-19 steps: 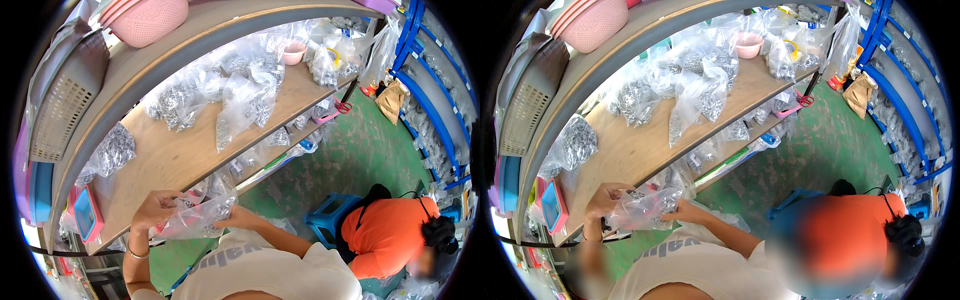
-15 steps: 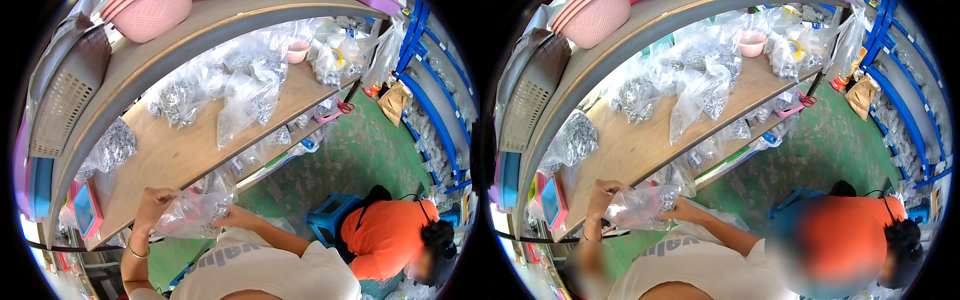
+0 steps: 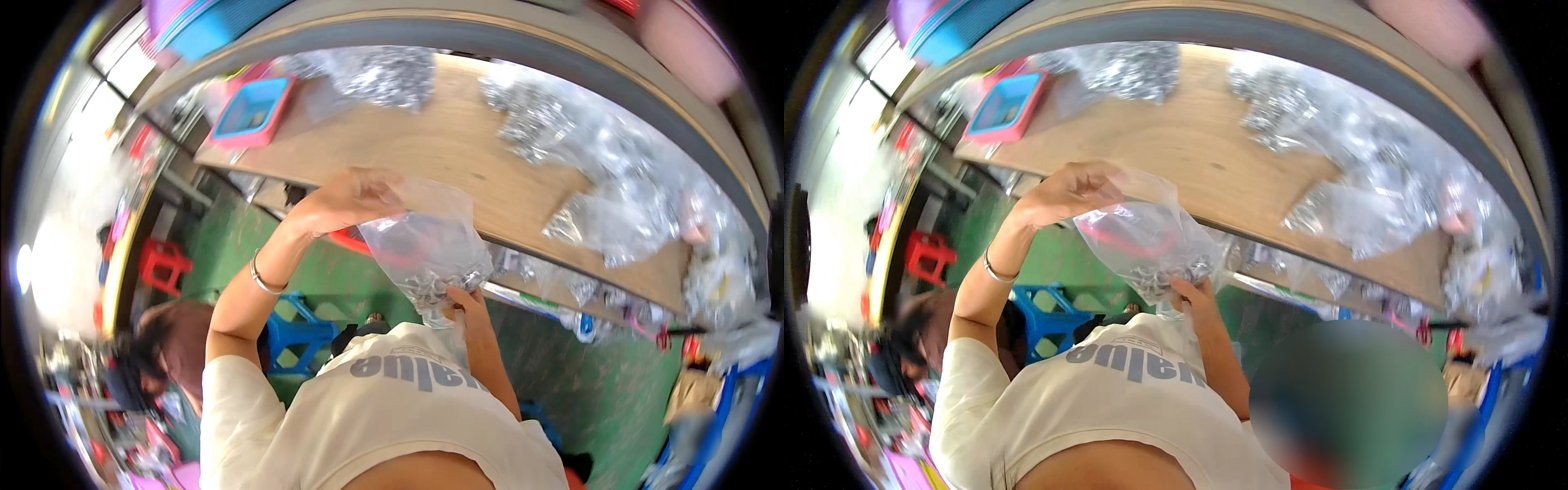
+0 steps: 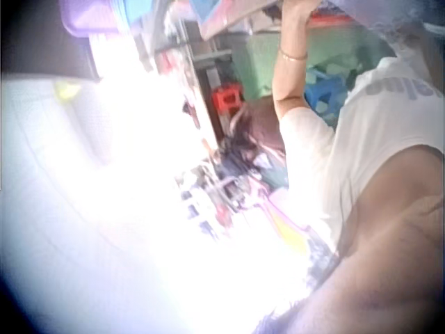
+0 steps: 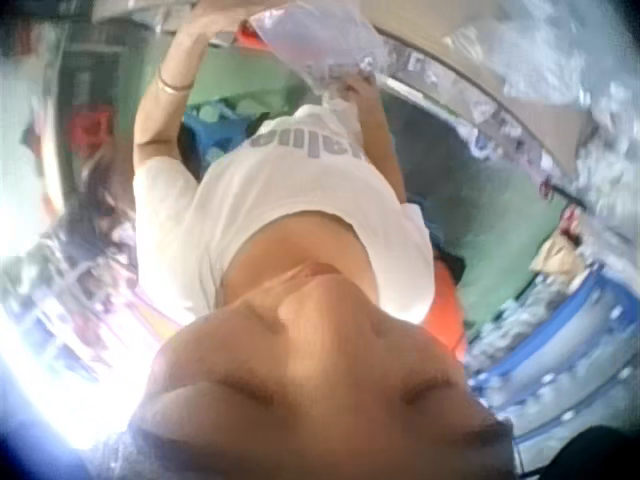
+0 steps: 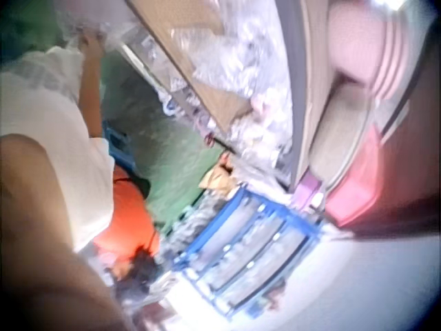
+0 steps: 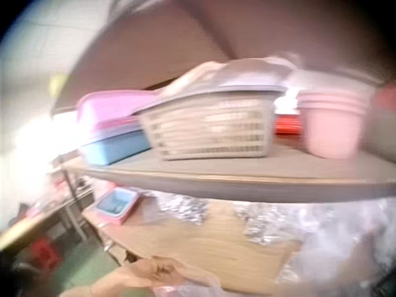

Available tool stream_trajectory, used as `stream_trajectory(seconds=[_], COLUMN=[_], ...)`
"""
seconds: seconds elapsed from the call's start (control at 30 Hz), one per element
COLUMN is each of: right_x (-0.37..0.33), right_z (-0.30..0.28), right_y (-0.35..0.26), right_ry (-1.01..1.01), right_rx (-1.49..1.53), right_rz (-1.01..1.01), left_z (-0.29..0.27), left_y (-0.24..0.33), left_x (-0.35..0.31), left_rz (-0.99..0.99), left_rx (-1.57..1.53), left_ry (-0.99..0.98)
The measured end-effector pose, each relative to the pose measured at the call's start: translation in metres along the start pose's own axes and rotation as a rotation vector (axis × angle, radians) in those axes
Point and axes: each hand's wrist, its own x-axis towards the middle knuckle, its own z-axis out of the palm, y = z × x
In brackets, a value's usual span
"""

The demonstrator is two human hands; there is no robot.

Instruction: The person sorts small metal rings on a green table and places them into clear plastic bags. The person then moves to a shelf to organize the filled bags and later returns to the table to handle other hardware items, including a metal cylinder and a pair of white gloves.

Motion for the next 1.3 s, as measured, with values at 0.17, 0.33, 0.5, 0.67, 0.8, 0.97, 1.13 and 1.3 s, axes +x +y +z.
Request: stream_trajectory(seconds=[0.17, 0.33, 0.5, 0.67, 0.8, 0.97, 1.13, 1.3], right_x=[0.032, 0.054, 0.085, 0.117, 0.140, 0.177, 0.227, 0.243], right_z=[0.007, 0.054, 0.102, 0.171, 0.237, 0.297, 0.302, 0.338], right_y=[0.023, 0.045, 0.088, 0.132, 0.176, 0.229, 0.291, 0.318], right_ry=[-0.187, -0.333, -0.461, -0.573, -0.501, -0.620, -0.749, -0.855], right_rx=[-0.124, -0.206, -0.240, -0.272, -0.338, -0.399, -0.573, -0.706], right_rz=[0.068, 0.182, 0.188, 0.272, 0.351, 0.483, 0.436, 0.470], left_z=[-0.041, -0.073, -0.098, -0.087, -0.123, -0.196, -0.244, -0.278], left_y=[-0.016, -0.042, -0.088, -0.170, -0.184, -0.210, -0.226, -0.257], left_x=[-0.052, -0.102, -0.150, -0.185, -0.205, -0.247, -0.269, -0.274], left_rz=[-0.140, -0.092, 0.104, 0.245, 0.085, 0.064, 0.120, 0.097], left_rx=[0.144, -0.058, -0.813, -0.757, -0.856, -0.780, -0.725, -0.710], left_ry=[0.068, 0.424, 0.524, 0.593, 0.676, 0.763, 0.876, 1.049])
